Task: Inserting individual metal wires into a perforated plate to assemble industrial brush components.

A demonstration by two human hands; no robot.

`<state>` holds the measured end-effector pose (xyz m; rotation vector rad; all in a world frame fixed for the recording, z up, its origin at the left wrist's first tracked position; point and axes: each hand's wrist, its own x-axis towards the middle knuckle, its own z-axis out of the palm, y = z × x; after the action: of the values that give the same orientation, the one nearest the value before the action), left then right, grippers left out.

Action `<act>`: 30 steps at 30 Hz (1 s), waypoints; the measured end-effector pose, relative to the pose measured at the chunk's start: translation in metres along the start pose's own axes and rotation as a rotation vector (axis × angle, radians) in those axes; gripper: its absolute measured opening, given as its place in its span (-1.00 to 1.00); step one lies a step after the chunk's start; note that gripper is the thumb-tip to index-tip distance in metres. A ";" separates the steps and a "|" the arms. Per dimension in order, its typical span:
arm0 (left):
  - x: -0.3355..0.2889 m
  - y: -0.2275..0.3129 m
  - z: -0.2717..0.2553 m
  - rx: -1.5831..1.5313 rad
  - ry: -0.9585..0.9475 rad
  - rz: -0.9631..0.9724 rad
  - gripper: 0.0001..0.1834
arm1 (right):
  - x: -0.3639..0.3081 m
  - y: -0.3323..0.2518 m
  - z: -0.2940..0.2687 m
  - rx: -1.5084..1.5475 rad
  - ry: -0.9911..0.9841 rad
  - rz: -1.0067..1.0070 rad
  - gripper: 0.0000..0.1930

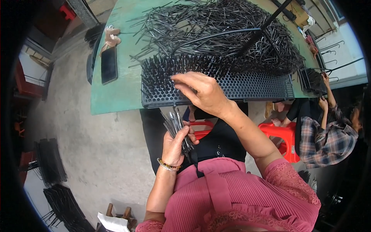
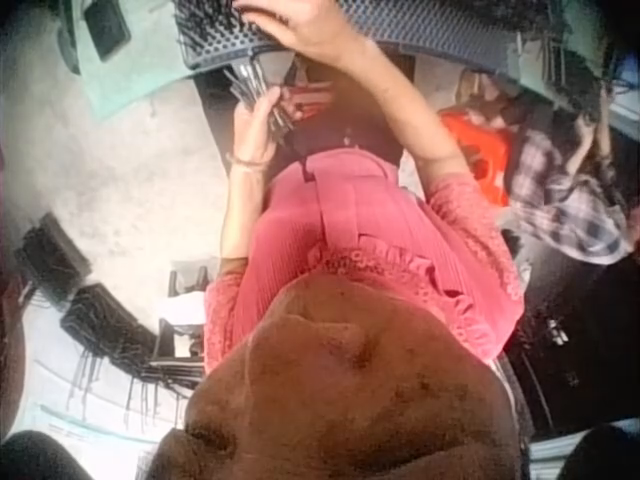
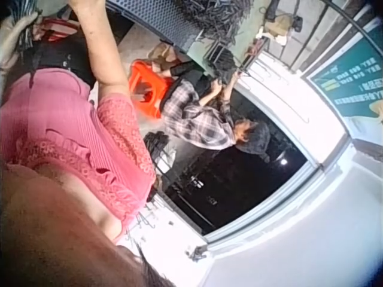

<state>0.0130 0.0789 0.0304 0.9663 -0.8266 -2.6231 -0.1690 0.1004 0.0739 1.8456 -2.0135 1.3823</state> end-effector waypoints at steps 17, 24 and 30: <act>-0.005 0.008 -0.003 -0.007 -0.121 -0.009 -0.70 | -0.001 -0.007 -0.002 -0.274 -0.071 -0.210 -0.67; -0.008 0.019 0.001 0.023 -0.129 0.030 -0.69 | -0.012 -0.011 -0.005 -0.055 0.038 0.085 -0.82; -0.007 0.014 -0.001 0.047 -0.115 0.030 -0.68 | -0.008 -0.006 -0.005 -0.061 -0.001 -0.013 -0.79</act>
<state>0.0197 0.0698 0.0414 0.8135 -0.9252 -2.6660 -0.1641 0.1101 0.0751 1.8309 -2.0169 1.3013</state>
